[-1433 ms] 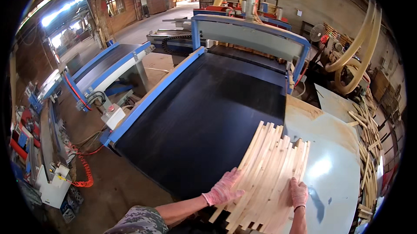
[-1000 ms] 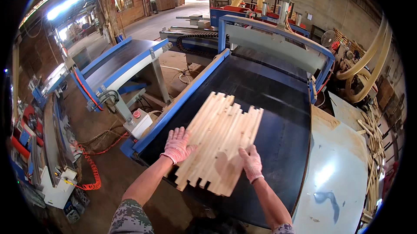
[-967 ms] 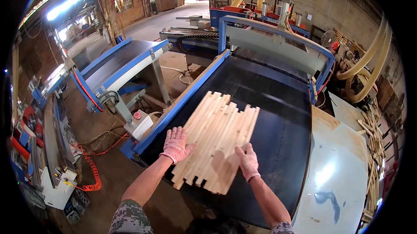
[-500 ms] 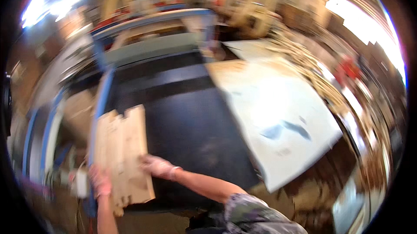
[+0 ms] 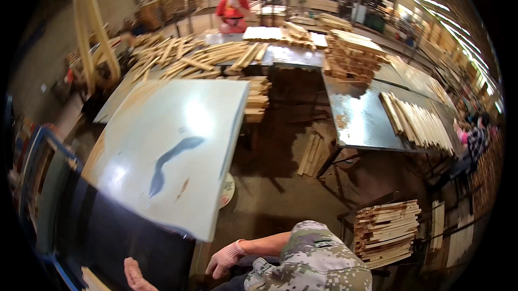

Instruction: The person repeatedly picks up stacks of light-colored wooden planks from a metal table, carries them to a conveyor belt, and places them down. The person then returns to the table to repeat the process. Another worker is visible in the background organizing wood.

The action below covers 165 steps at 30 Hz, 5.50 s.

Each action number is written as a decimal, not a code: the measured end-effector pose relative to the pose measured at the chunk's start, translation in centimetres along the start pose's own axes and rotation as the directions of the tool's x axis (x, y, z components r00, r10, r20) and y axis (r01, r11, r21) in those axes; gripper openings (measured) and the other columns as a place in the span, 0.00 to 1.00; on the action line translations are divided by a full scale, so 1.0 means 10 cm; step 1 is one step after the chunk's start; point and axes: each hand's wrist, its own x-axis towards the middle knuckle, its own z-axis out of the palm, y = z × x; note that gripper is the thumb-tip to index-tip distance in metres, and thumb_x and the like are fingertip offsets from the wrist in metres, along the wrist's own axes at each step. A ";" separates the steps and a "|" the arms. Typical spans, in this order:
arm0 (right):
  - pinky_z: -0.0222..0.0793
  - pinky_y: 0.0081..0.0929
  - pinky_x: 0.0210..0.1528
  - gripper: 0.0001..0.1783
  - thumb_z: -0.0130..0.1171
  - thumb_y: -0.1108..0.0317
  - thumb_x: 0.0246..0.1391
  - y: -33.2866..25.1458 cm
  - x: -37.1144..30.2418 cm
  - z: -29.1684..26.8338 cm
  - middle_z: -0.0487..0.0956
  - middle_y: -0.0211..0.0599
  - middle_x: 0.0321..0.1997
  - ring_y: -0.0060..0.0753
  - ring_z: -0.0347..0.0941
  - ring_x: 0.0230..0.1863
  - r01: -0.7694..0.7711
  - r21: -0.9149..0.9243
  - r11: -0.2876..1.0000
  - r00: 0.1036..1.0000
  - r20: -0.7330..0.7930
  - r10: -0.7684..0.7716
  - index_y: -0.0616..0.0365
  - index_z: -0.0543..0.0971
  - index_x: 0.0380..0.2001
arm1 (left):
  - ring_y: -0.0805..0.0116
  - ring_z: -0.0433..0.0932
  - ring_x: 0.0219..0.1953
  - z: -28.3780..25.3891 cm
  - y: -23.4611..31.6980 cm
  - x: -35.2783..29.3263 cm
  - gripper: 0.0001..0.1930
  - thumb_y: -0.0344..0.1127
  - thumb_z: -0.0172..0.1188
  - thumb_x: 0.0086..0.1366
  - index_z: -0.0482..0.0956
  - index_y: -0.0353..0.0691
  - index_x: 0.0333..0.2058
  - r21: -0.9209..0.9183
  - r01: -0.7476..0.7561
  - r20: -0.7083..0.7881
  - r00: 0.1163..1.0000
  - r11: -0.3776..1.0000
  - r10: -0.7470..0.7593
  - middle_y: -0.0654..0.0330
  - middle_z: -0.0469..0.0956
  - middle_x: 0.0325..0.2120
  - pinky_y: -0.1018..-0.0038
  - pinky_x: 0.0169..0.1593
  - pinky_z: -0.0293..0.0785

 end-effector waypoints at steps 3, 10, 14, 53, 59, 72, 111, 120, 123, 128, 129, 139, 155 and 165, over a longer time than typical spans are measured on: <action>0.66 0.37 0.74 0.42 0.62 0.49 0.65 0.37 -1.44 0.02 0.77 0.49 0.74 0.42 0.72 0.74 -0.144 0.154 0.978 0.804 -0.557 0.206 0.61 0.69 0.75 | 0.53 0.77 0.66 1.34 -0.21 -0.22 0.23 0.39 0.59 0.78 0.79 0.26 0.62 -0.189 0.067 0.317 0.949 0.980 -0.004 0.46 0.81 0.62 0.58 0.72 0.70; 0.70 0.44 0.72 0.37 0.60 0.44 0.63 2.78 -3.48 0.29 0.80 0.56 0.68 0.55 0.75 0.71 -0.209 0.647 0.733 -0.049 -0.756 0.653 0.63 0.80 0.64 | 0.64 0.78 0.64 4.14 -0.13 -1.39 0.27 0.39 0.67 0.74 0.77 0.33 0.67 0.215 -0.063 0.962 0.186 0.974 -0.201 0.51 0.81 0.63 0.71 0.69 0.71; 0.72 0.51 0.67 0.28 0.53 0.45 0.68 4.16 -4.06 0.89 0.84 0.55 0.60 0.62 0.78 0.64 -0.607 0.383 0.696 0.070 -0.847 0.527 0.53 0.87 0.55 | 0.60 0.76 0.68 4.98 0.00 -1.71 0.34 0.44 0.68 0.75 0.71 0.35 0.72 0.408 -0.021 0.901 -0.149 0.913 -0.407 0.49 0.78 0.67 0.69 0.71 0.69; 0.60 0.30 0.21 0.09 0.62 0.61 0.70 5.45 -8.64 -4.37 0.76 0.28 0.27 0.26 0.66 0.20 0.736 0.612 0.288 -0.081 -0.343 0.936 0.53 0.83 0.37 | 0.51 0.73 0.72 13.81 0.05 -0.03 0.39 0.58 0.62 0.72 0.73 0.34 0.70 0.304 -0.716 0.776 -0.197 0.629 -0.599 0.45 0.76 0.68 0.64 0.74 0.67; 0.63 0.36 0.77 0.39 0.60 0.45 0.63 4.66 -10.53 -6.01 0.76 0.52 0.74 0.49 0.70 0.76 0.346 0.707 0.617 -0.295 -0.542 0.787 0.60 0.76 0.70 | 0.55 0.76 0.69 15.22 0.89 -0.26 0.34 0.50 0.63 0.75 0.73 0.33 0.70 0.514 -0.372 0.793 -0.137 0.773 -0.593 0.46 0.78 0.67 0.66 0.71 0.70; 0.76 0.32 0.57 0.38 0.66 0.49 0.69 5.21 -11.88 -8.99 0.84 0.37 0.56 0.31 0.78 0.52 0.500 0.578 0.645 -0.018 -0.737 0.675 0.60 0.73 0.74 | 0.59 0.81 0.62 18.18 0.57 0.21 0.29 0.45 0.65 0.74 0.78 0.30 0.66 0.422 -0.122 0.903 -0.027 0.898 -0.428 0.48 0.85 0.58 0.67 0.67 0.74; 0.74 0.47 0.65 0.64 0.72 0.39 0.53 5.20 -15.97 -13.98 0.75 0.56 0.65 0.52 0.77 0.64 -0.517 0.757 0.400 -0.727 -0.635 0.261 0.62 0.53 0.81 | 0.35 0.68 0.70 24.17 1.08 1.35 0.45 0.49 0.77 0.55 0.71 0.39 0.68 0.000 -0.717 0.956 0.204 0.697 0.209 0.41 0.78 0.61 0.53 0.79 0.56; 0.76 0.54 0.57 0.54 0.69 0.53 0.52 4.12 -14.65 -12.13 0.75 0.53 0.56 0.61 0.76 0.56 -0.129 0.717 0.685 -0.564 -0.621 0.544 0.52 0.58 0.79 | 0.59 0.78 0.60 23.06 1.75 0.33 0.44 0.40 0.69 0.72 0.54 0.40 0.78 0.257 0.331 0.954 0.059 0.908 -0.292 0.51 0.74 0.63 0.60 0.61 0.80; 0.74 0.51 0.59 0.54 0.69 0.53 0.52 3.94 -14.27 -11.57 0.74 0.52 0.56 0.59 0.76 0.56 -0.076 0.715 0.695 -0.565 -0.605 0.561 0.47 0.58 0.80 | 0.59 0.79 0.58 22.55 1.38 0.13 0.34 0.43 0.68 0.73 0.66 0.42 0.72 0.354 0.579 0.922 -0.087 0.734 -0.377 0.55 0.75 0.61 0.61 0.59 0.81; 0.72 0.49 0.61 0.56 0.69 0.54 0.53 3.41 -14.21 -10.90 0.73 0.51 0.57 0.57 0.74 0.57 -0.076 0.706 0.705 -0.597 -0.598 0.535 0.48 0.55 0.82 | 0.58 0.81 0.53 21.94 2.00 -0.25 0.31 0.47 0.70 0.70 0.71 0.43 0.66 0.350 0.577 0.929 -0.110 0.738 -0.355 0.57 0.78 0.53 0.60 0.57 0.82; 0.71 0.49 0.62 0.56 0.69 0.54 0.53 3.34 -14.21 -10.74 0.72 0.51 0.57 0.56 0.74 0.57 -0.076 0.695 0.715 -0.612 -0.598 0.517 0.49 0.55 0.83 | 0.58 0.81 0.53 21.84 2.18 -0.37 0.31 0.47 0.69 0.71 0.71 0.43 0.66 0.320 0.582 0.944 -0.133 0.747 -0.301 0.57 0.78 0.53 0.60 0.57 0.82; 0.76 0.47 0.63 0.58 0.74 0.60 0.44 1.54 -15.13 -8.22 0.81 0.52 0.54 0.58 0.80 0.55 -0.263 0.567 0.781 -0.955 -0.270 -0.126 0.54 0.62 0.80 | 0.58 0.68 0.73 20.93 4.42 -1.99 0.38 0.36 0.55 0.71 0.58 0.37 0.77 0.115 0.669 0.641 -0.615 0.734 0.459 0.53 0.69 0.72 0.58 0.76 0.64; 0.64 0.35 0.78 0.65 0.74 0.65 0.36 2.58 -16.44 -5.02 0.72 0.59 0.75 0.55 0.70 0.75 0.134 0.910 0.393 -0.884 -0.069 0.462 0.57 0.58 0.81 | 0.41 0.62 0.76 20.29 3.92 -3.00 0.38 0.57 0.73 0.60 0.79 0.41 0.63 -0.852 -0.389 0.524 -0.646 0.351 0.555 0.45 0.75 0.67 0.44 0.81 0.47; 0.48 0.37 0.85 0.56 0.71 0.61 0.52 2.27 -16.15 -5.87 0.61 0.59 0.83 0.53 0.56 0.84 -0.019 0.870 0.492 -0.972 -0.132 0.196 0.59 0.57 0.82 | 0.40 0.53 0.81 20.32 3.95 -2.93 0.41 0.62 0.66 0.66 0.74 0.41 0.70 -0.811 -0.441 0.580 -0.687 0.385 0.437 0.47 0.67 0.74 0.47 0.84 0.38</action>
